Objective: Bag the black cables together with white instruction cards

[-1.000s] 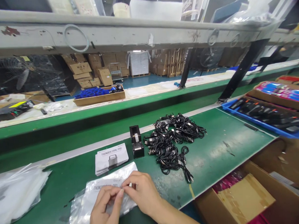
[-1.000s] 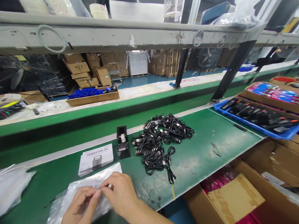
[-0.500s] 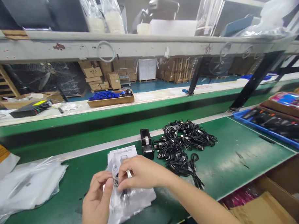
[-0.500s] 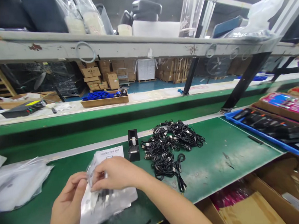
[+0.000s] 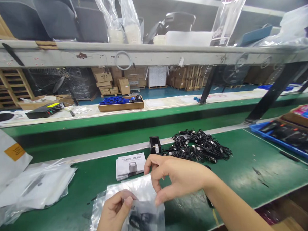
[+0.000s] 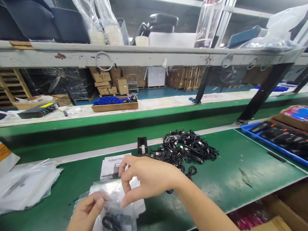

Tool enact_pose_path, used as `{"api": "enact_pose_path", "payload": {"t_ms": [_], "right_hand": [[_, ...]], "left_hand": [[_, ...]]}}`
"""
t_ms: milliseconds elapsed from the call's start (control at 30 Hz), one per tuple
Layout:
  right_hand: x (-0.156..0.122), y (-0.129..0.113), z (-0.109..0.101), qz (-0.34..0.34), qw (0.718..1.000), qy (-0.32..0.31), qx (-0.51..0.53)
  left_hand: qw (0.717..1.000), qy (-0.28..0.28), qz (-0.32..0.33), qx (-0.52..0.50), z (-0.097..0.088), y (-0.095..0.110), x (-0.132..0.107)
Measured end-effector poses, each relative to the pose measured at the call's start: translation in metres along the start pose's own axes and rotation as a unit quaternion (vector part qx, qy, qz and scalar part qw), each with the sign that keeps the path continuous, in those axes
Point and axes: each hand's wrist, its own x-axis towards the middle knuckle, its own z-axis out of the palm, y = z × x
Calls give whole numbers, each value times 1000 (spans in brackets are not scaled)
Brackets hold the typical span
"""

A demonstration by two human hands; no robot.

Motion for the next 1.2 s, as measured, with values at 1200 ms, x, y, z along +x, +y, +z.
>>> {"api": "enact_pose_path", "payload": {"t_ms": [1200], "right_hand": [[-9,84,68,245,872,424,19]], "left_hand": [[994,-2,-93,62,2,-26,18]]}}
